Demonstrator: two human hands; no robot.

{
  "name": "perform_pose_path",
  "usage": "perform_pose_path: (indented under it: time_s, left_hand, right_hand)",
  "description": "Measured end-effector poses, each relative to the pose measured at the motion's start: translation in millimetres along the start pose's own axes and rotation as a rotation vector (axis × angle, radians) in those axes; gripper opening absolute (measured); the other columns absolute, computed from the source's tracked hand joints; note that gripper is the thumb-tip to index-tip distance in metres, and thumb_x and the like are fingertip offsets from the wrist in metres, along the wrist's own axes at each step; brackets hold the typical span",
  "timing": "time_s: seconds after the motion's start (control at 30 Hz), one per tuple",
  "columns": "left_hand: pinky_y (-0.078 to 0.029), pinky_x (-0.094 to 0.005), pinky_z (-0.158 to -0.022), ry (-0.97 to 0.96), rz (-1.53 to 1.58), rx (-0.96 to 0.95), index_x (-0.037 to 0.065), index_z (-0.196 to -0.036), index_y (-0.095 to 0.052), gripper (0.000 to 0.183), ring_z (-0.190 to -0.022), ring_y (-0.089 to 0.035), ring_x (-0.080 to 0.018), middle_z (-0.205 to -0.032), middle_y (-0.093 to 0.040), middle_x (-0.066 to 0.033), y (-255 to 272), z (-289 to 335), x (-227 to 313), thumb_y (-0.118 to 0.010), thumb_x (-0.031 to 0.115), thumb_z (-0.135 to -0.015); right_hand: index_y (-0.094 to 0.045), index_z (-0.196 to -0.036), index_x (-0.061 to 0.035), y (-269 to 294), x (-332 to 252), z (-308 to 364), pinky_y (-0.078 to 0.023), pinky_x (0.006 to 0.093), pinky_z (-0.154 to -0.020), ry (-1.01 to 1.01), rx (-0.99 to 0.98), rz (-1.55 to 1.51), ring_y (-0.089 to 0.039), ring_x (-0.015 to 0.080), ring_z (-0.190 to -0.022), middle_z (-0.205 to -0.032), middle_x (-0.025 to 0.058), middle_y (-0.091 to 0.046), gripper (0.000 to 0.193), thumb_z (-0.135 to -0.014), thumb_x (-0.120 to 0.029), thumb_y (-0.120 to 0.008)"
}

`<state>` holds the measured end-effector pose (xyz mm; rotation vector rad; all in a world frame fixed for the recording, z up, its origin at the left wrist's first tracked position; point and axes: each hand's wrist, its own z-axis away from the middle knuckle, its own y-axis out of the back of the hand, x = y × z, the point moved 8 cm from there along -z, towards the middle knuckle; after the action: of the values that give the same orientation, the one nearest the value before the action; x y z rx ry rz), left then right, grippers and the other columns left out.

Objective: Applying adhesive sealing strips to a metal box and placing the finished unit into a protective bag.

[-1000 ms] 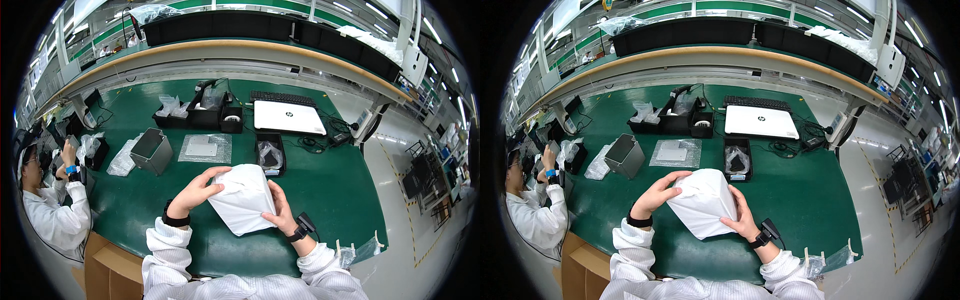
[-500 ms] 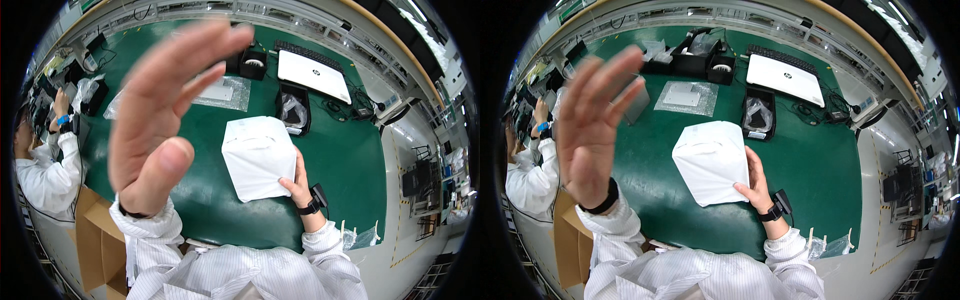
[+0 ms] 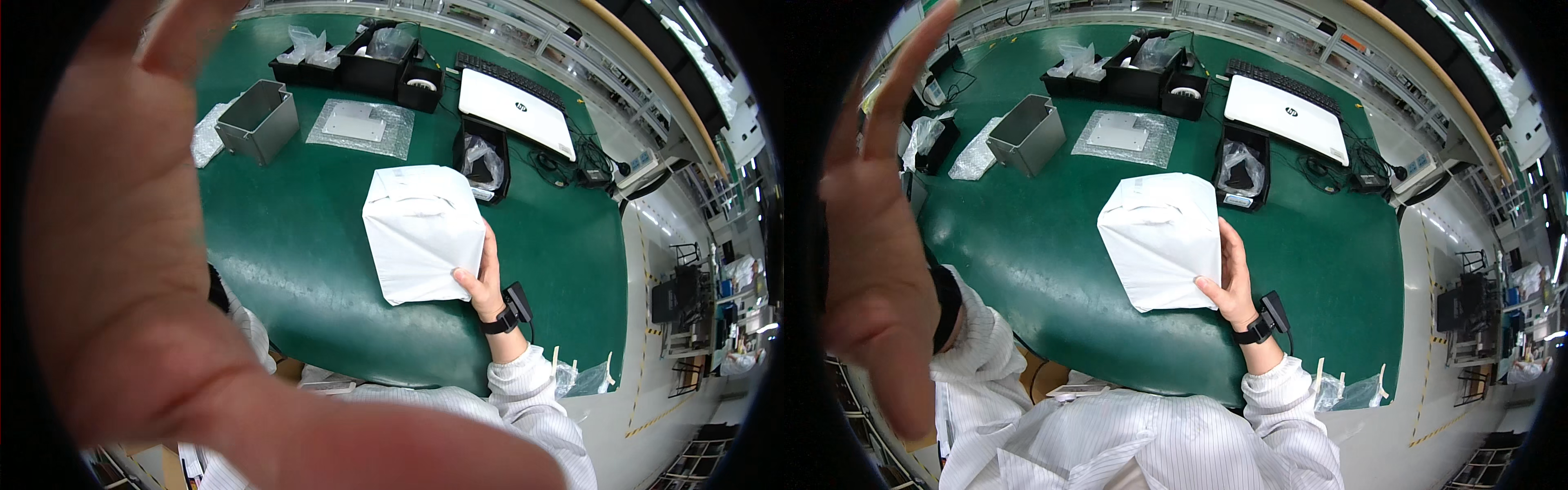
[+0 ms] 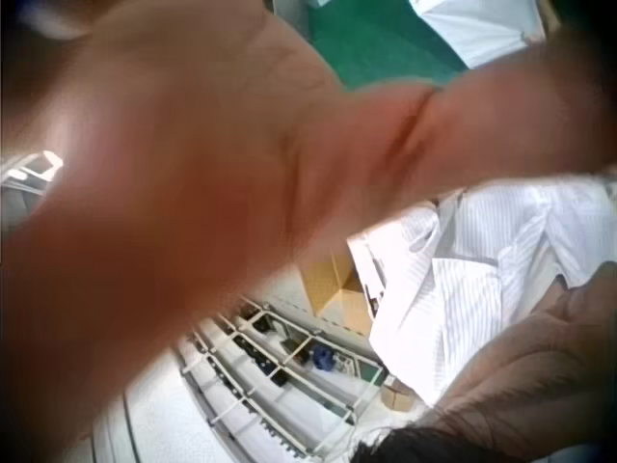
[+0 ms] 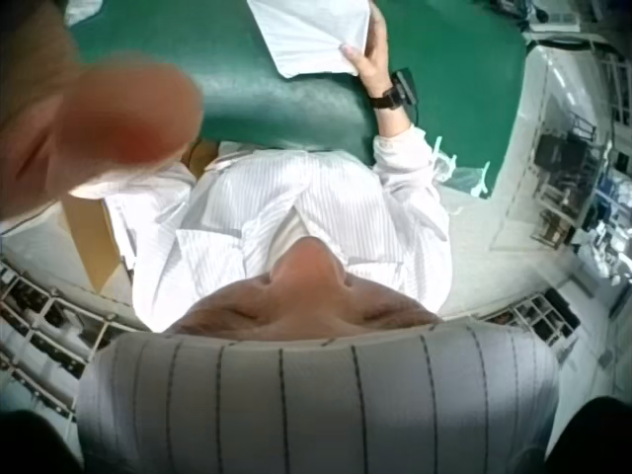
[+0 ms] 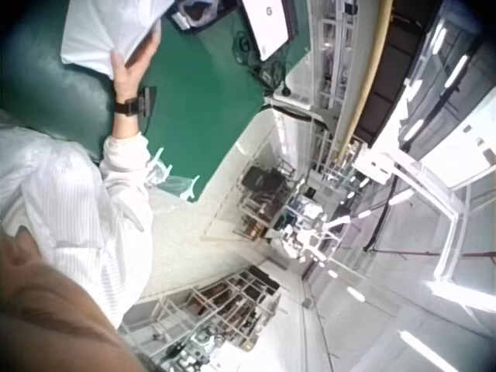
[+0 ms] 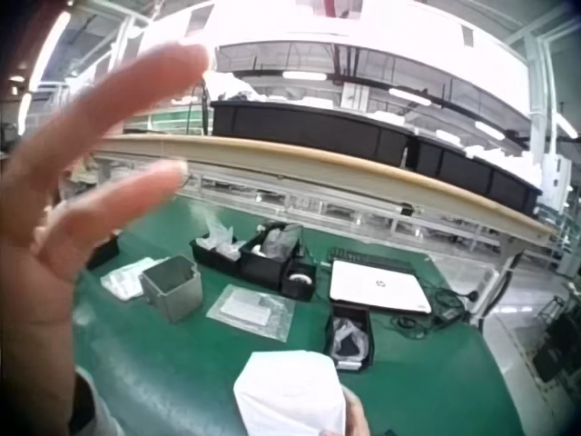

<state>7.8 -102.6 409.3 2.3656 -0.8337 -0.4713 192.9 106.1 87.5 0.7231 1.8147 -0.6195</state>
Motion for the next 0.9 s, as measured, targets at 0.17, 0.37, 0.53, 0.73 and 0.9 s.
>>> perform_pose_path:
  time_s: [0.17, 0.37, 0.53, 0.73, 0.9]
  left_hand:
    - [-0.037, -0.0426, -0.111, 0.564, 0.595, 0.249, 0.004, -0.151, -0.026, 0.075, -0.133, -0.048, -0.0300, -0.140, -0.049, -0.0217, -115, 35, -65, -0.065, 0.026, -0.092]
    - [-0.028, -0.0442, -0.115, 0.855, 0.816, -0.421, 0.008, -0.153, -0.028, 0.078, -0.143, -0.031, -0.0289, -0.154, -0.033, -0.0142, -200, 134, -82, -0.069, 0.022, -0.088]
    - [-0.028, -0.0396, -0.115, 0.913, 0.964, -0.436, 0.002, -0.153, -0.024, 0.096, -0.140, -0.033, -0.0326, -0.152, -0.032, -0.0223, -235, 133, -78, -0.077, 0.035, -0.080]
    - [-0.041, -0.0423, -0.104, 0.850, 0.709, -0.455, -0.003, -0.147, -0.031, 0.095, -0.124, -0.047, -0.0379, -0.133, -0.044, -0.0267, -216, 121, -62, -0.079, 0.043, -0.079]
    - [-0.044, -0.0427, -0.101, 0.819, 0.588, -0.415, -0.005, -0.140, -0.040, 0.083, -0.118, -0.051, -0.0406, -0.126, -0.049, -0.0273, -216, 113, -59, -0.077, 0.039, -0.080]
  right_hand:
    - [-0.025, -0.151, -0.0001, 38, -6, 10, -0.021, 0.0423, -0.118, 0.251, 0.049, 0.311, -0.028, 0.0322, -0.143, -0.154, 0.0212, -0.024, 0.095, -0.073, -0.019, -0.076]
    - [-0.027, -0.149, 0.0005, -4, 1, 13, -0.024, 0.0475, -0.116, 0.332, 0.011, 0.412, -0.028, 0.0404, -0.141, -0.149, 0.0255, -0.030, 0.098, -0.071, -0.027, -0.080]
    - [-0.017, -0.152, -0.0015, -1, 10, 17, -0.024, 0.0460, -0.117, 0.281, -0.056, 0.390, -0.028, 0.0361, -0.142, -0.153, 0.0220, -0.022, 0.101, -0.076, -0.026, -0.079]
    - [-0.008, -0.155, -0.0046, -12, 5, 7, -0.021, 0.0445, -0.120, 0.080, -0.210, 0.268, -0.022, 0.0326, -0.147, -0.156, 0.0191, -0.018, 0.110, -0.075, -0.014, -0.083]
    - [-0.030, -0.152, -0.0090, -6, -72, -15, -0.026, 0.0483, -0.117, 0.107, -0.347, 0.457, -0.028, 0.0342, -0.144, -0.156, 0.0185, -0.026, 0.090, -0.079, -0.029, -0.080]
